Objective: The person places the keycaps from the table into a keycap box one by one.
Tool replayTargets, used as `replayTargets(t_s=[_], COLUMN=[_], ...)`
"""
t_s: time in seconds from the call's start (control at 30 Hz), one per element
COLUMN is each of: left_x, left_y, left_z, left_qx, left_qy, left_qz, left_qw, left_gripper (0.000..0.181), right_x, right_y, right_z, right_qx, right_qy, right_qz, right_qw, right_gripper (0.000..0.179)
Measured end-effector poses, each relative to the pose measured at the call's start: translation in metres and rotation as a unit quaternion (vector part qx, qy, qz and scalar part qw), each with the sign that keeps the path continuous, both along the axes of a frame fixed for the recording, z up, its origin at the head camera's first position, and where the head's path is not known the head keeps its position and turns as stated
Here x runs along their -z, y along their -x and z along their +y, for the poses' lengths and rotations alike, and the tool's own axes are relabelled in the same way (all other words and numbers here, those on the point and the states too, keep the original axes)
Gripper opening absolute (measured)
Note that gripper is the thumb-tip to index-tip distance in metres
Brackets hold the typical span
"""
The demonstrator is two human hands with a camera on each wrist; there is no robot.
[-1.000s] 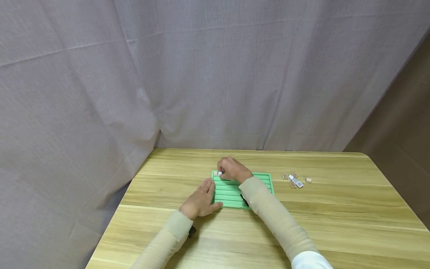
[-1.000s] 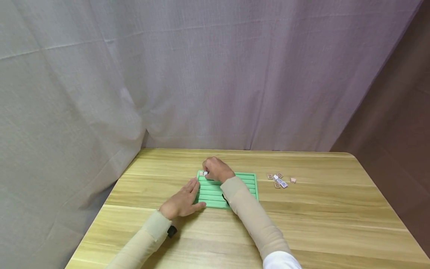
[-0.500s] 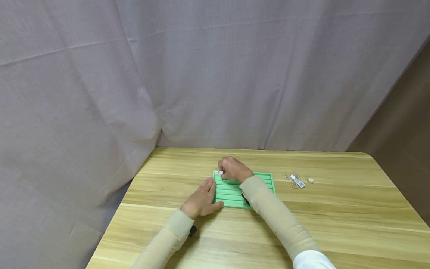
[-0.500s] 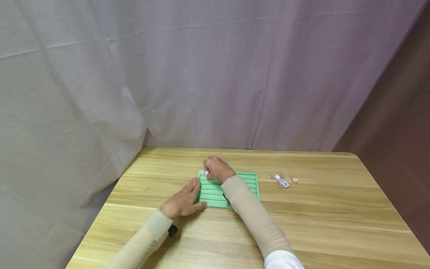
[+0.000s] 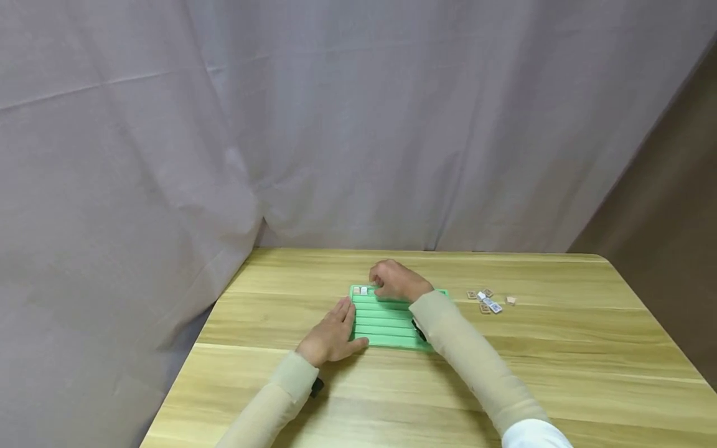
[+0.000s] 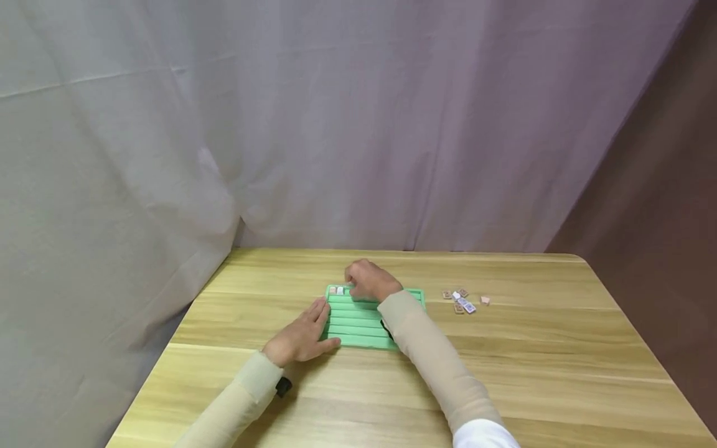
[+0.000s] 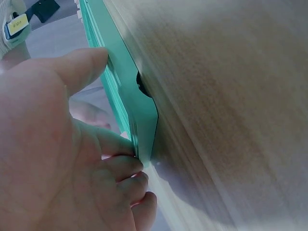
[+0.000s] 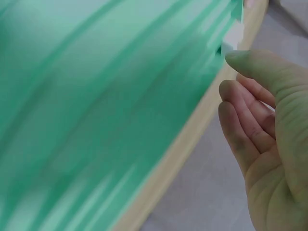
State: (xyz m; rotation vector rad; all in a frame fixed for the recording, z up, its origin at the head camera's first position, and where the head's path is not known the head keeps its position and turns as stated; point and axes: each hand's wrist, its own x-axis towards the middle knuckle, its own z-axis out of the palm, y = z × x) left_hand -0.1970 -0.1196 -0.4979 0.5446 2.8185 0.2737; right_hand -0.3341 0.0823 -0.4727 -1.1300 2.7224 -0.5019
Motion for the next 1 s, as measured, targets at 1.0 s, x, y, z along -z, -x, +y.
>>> replayTargets(t_s=[1.0], left_x=[-0.001], left_y=[0.004], left_z=[-0.001], left_qx=[-0.013], left_qy=[-0.011], left_qz=[-0.006], left_qw=[0.9998], left_gripper=[0.091], right_x=[-0.035], right_y=[-0.020], right_z=[0.232], right_qx=[0.045], right_qy=[-0.039], right_qz=[0.091], right_qw=[0.9941], right_gripper=[0.016])
